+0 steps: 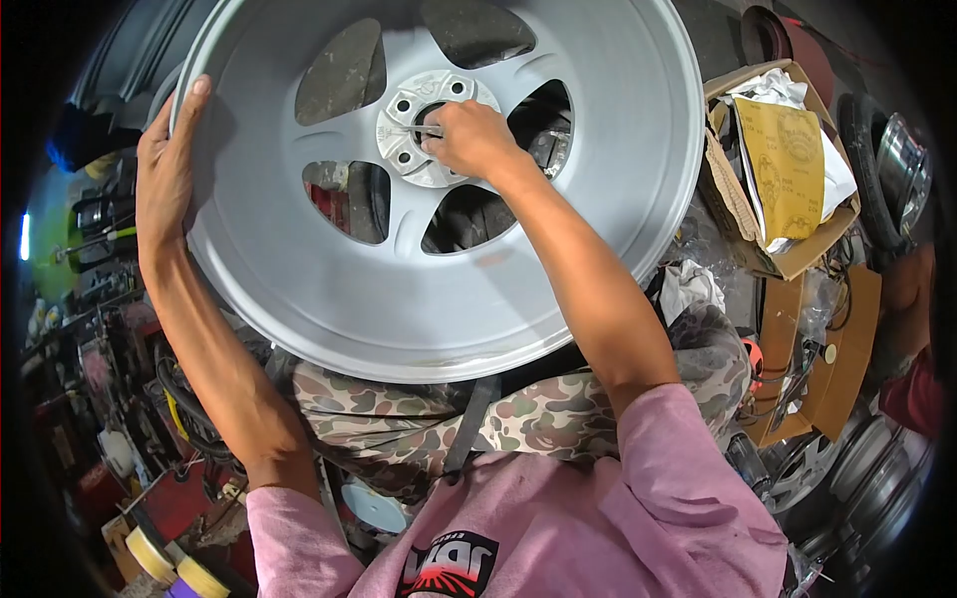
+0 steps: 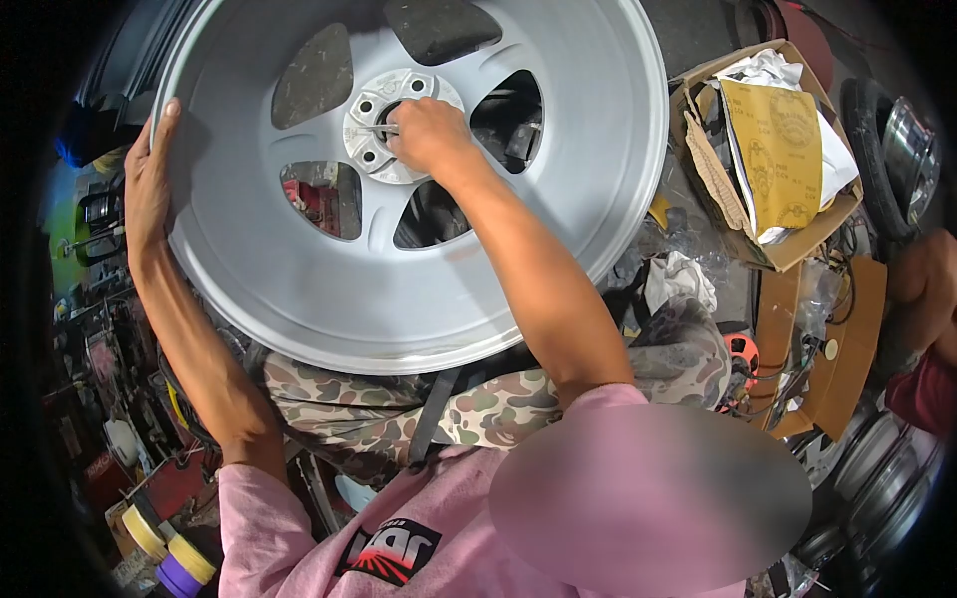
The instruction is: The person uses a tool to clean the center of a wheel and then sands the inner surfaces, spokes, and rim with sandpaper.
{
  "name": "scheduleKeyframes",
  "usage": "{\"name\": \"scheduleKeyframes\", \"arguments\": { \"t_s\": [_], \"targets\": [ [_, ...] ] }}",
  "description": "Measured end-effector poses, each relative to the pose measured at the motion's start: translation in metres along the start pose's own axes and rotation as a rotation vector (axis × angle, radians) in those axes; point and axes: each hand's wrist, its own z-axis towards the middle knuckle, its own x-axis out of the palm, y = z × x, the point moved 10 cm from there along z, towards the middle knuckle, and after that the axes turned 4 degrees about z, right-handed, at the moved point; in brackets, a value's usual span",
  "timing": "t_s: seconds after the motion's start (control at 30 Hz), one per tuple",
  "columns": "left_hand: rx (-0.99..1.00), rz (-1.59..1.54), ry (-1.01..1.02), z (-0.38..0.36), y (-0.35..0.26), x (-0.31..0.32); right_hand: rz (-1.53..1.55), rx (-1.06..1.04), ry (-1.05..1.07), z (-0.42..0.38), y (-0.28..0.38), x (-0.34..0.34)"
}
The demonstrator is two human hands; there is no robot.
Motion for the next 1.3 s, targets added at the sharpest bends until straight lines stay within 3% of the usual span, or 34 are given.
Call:
{"name": "scheduleKeyframes", "arguments": {
  "t_s": [0.13, 0.23, 0.47, 0.53, 0.67, 0.93, 1.13, 1.3],
  "targets": [
    [0.019, -0.016, 0.031, 0.001, 0.001, 0.002, -0.178, -0.074, -0.032, 0.004, 0.011, 0.007],
    [-0.021, -0.007, 0.033, 0.002, 0.004, 0.001, -0.116, -0.187, -0.116, 0.003, 0.016, 0.0],
    [0.003, -0.05, 0.032, -0.001, -0.001, 0.002, -0.116, -0.188, -0.119, 0.0, 0.018, 0.005],
    [-0.009, -0.053, 0.036, -0.001, 0.0, 0.003, 0.014, -0.139, -0.243, -0.006, 0.014, -0.009],
    [0.012, -0.042, 0.027, 0.001, -0.001, 0.001, 0.083, -0.065, -0.202, -0.012, 0.004, -0.014],
    [-0.006, -0.034, 0.047, 0.002, 0.005, 0.001, -0.119, -0.061, -0.066, 0.006, 0.008, 0.003],
    [0.015, -0.048, 0.017, 0.001, -0.001, -0.001, -0.183, -0.141, -0.175, -0.004, 0.02, -0.002],
    [0.016, -0.092, 0.056, 0.001, 0.0, 0.005, 0.054, -0.136, -0.114, -0.021, 0.005, -0.023]
  ]
}}
